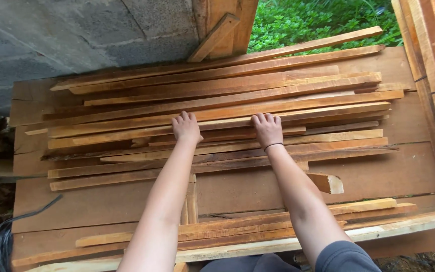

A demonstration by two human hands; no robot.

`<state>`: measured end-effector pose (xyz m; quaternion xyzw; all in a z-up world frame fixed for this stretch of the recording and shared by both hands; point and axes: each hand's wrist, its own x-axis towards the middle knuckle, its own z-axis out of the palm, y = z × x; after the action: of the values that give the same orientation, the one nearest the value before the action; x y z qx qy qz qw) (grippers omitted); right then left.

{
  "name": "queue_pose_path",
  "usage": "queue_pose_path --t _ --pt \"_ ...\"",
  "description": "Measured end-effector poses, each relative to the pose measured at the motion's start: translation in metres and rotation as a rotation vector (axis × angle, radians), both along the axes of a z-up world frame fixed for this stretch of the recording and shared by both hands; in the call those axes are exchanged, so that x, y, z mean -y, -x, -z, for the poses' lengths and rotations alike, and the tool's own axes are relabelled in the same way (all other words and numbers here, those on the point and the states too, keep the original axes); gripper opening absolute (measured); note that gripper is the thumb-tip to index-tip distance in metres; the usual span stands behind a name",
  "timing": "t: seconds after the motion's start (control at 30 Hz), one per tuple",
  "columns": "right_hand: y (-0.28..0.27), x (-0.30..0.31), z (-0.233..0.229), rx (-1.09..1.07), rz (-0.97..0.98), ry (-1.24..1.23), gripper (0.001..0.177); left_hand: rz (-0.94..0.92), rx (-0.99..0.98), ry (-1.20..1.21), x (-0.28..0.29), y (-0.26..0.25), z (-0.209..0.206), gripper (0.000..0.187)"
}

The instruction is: Organizing and bundling thin wooden planks in a woodworking shop.

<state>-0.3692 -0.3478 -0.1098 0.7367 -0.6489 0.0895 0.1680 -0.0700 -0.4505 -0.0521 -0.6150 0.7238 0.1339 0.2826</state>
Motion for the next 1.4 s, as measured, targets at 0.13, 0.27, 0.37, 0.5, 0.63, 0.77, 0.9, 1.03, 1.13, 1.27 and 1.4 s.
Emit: queue_pose_path --t 0.13,0.27,0.37,0.5,0.63,0.77,0.9,1.03,1.13,1.27,1.4 --pt "0.003 -0.002 -0.027 0.055 -0.069 -0.196 0.037 0.090 -0.204 0.027 -0.020 0.000 -0.030 0.096" --pt "0.010 -0.019 -0.057 0.048 -0.137 -0.333 0.040 0.219 -0.374 -0.014 -0.038 -0.006 -0.070 0.050" --pt "0.017 -0.038 -0.093 0.042 -0.168 -0.374 0.040 0.231 -0.518 -0.007 -0.061 -0.006 -0.138 0.039" --pt "0.017 -0.067 -0.148 0.045 -0.213 -0.346 0.040 0.197 -0.544 -0.059 -0.102 -0.007 -0.203 0.079" --pt "0.002 -0.093 -0.227 0.114 -0.222 -0.293 0.037 0.317 -0.380 0.099 -0.108 -0.021 -0.171 0.045" --pt "-0.005 -0.129 -0.282 0.187 -0.294 -0.248 0.037 0.249 -0.448 0.133 -0.161 -0.034 -0.260 0.040" --pt "-0.016 -0.175 -0.325 0.312 -0.361 -0.465 0.028 0.163 -0.571 -0.075 -0.216 -0.045 -0.301 0.029" --pt "-0.022 -0.203 -0.295 0.354 -0.350 -0.624 0.031 0.210 -0.573 -0.186 -0.249 -0.050 -0.289 0.038" --pt "-0.030 -0.219 -0.294 0.300 -0.321 -0.622 0.032 0.222 -0.571 -0.184 -0.256 -0.052 -0.251 0.037" --pt "-0.035 -0.230 -0.285 0.313 -0.298 -0.655 0.033 0.249 -0.512 -0.162 -0.256 -0.054 -0.240 0.034" --pt "-0.030 -0.229 -0.243 0.297 -0.311 -0.593 0.032 0.317 -0.532 -0.159 -0.249 -0.056 -0.208 0.028"
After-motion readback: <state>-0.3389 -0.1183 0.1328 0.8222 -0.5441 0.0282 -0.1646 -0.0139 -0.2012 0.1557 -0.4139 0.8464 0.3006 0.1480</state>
